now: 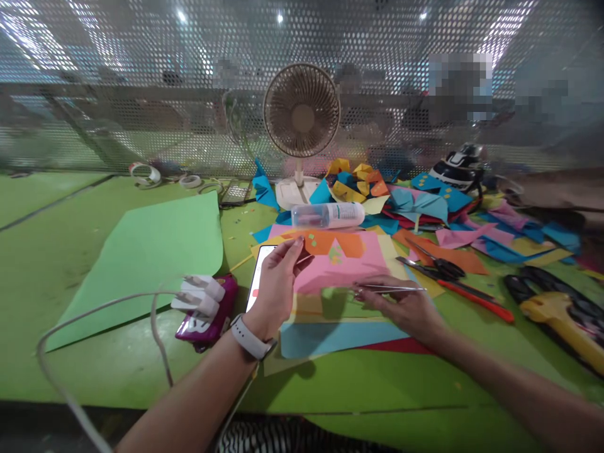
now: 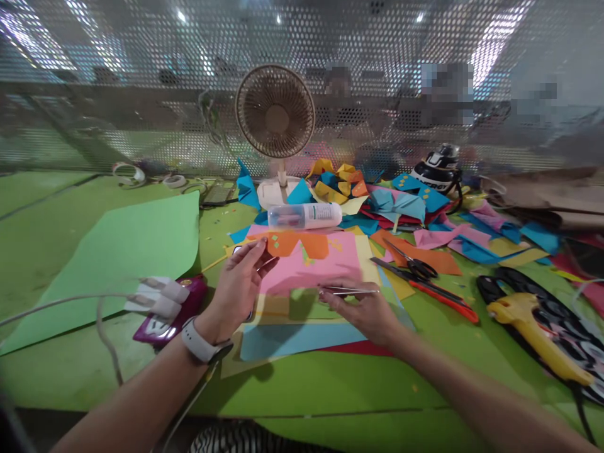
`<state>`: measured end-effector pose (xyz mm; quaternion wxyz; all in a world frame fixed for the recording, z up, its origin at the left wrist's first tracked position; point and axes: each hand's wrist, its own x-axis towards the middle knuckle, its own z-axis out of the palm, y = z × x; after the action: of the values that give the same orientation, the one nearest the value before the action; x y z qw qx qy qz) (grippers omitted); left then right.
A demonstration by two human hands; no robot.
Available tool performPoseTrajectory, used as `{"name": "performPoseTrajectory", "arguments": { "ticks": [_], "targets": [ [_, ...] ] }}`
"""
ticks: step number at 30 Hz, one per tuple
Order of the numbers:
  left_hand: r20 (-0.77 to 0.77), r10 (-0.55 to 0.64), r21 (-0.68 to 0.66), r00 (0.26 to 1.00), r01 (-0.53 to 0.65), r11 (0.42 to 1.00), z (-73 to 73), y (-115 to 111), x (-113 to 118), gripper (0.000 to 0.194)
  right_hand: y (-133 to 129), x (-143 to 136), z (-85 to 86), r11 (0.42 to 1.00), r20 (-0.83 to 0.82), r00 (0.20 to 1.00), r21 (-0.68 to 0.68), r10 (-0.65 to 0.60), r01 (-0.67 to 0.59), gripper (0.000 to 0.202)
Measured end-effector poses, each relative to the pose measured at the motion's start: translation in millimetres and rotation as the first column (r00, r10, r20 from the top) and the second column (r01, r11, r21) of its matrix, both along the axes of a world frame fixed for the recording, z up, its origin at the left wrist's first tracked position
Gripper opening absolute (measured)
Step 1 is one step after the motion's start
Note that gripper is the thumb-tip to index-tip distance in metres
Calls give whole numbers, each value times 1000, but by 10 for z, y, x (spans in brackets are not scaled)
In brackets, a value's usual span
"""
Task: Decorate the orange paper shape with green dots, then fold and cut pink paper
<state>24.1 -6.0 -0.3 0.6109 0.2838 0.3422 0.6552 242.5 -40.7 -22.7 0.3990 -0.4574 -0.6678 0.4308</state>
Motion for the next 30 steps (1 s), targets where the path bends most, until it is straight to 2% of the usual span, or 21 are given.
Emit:
{"name": "performPoseTrajectory", "arguments": {
  "ticks": [4, 14, 19, 30],
  "targets": [
    [-7, -7, 4, 1000, 7, 1000, 4, -5, 5, 12, -13, -57, -45, 997, 37, 999, 68, -22, 19, 19],
    [-16, -20, 3, 1000, 21, 1000, 18, -13, 17, 14, -2, -108, -88, 996, 38, 999, 82, -28, 24, 14],
    [-9, -28, -4, 1000, 28, 1000, 19, -13, 22, 14, -5, -117, -76, 998, 26, 999, 49, -29, 28, 12],
    [-11, -34, -8, 999, 34, 999, 11, -25, 22, 13, -7, -131, -71, 997, -10, 998, -47, -64, 63, 20]
  ]
}}
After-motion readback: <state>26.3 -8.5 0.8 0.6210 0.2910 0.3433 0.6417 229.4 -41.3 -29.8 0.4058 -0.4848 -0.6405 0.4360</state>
